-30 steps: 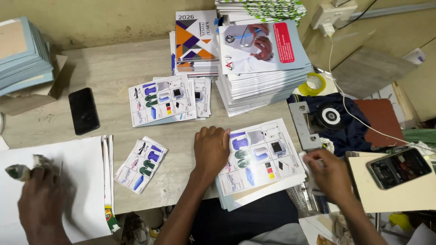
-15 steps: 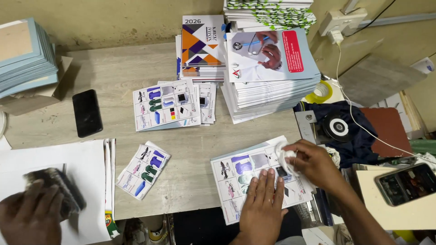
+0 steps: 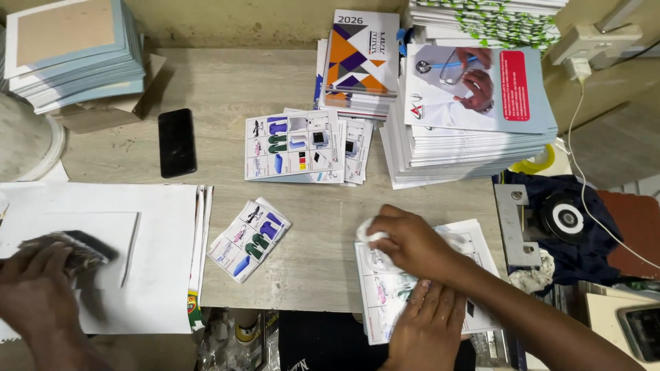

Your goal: The person wipes the surface of small printed sheets with a white cloth, then stacks them on the table. They repeat this process for multiple sheets while another person works nearby with a brush.

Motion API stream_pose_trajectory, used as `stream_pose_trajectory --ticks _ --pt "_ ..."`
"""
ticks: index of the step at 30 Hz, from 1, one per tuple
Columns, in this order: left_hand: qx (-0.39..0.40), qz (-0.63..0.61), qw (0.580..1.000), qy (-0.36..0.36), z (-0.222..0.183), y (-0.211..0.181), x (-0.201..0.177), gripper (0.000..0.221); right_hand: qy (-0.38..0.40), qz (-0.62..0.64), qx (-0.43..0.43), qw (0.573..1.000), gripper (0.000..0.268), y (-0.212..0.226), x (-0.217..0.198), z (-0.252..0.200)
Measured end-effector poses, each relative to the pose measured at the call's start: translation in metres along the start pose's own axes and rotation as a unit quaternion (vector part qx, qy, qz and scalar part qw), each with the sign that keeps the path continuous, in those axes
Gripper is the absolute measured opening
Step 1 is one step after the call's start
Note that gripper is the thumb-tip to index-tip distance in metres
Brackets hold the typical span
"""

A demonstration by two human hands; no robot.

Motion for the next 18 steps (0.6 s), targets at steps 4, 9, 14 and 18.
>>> stream_pose_trajectory --ticks 4,9,14,18 --pt "0.022 0.144 0.978 0.152 -0.012 -0.001 0.024 0.059 -0.037 -0.084 0.155 0.984 0.024 -0.050 -0.067 -0.041" --pt "0.006 0.051 0.957 0.287 -0.008 -0.002 0.034 0.071 -0.042 -0.071 0.145 0.986 0.025 -0.040 -0.060 -0.039" --pt "0.009 0.112 0.989 0.097 -0.022 -0.001 0.032 0.047 0.093 0.004 -0.051 0.994 0.016 0.041 0.055 -0.036" --pt "0.007 0.200 0.975 0.095 -0.003 0.005 0.004 0.106 0.054 0.020 -0.013 0.998 0.022 0.052 0.023 -0.028"
Point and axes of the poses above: each hand's wrist, its own z-axis towards the middle knuckle, its own x-axis out of the palm, y = z × x, the point moved 6 cm from there along z, towards the middle knuckle, and after that the axes turned 13 degrees about -y, right-handed, at the moved point
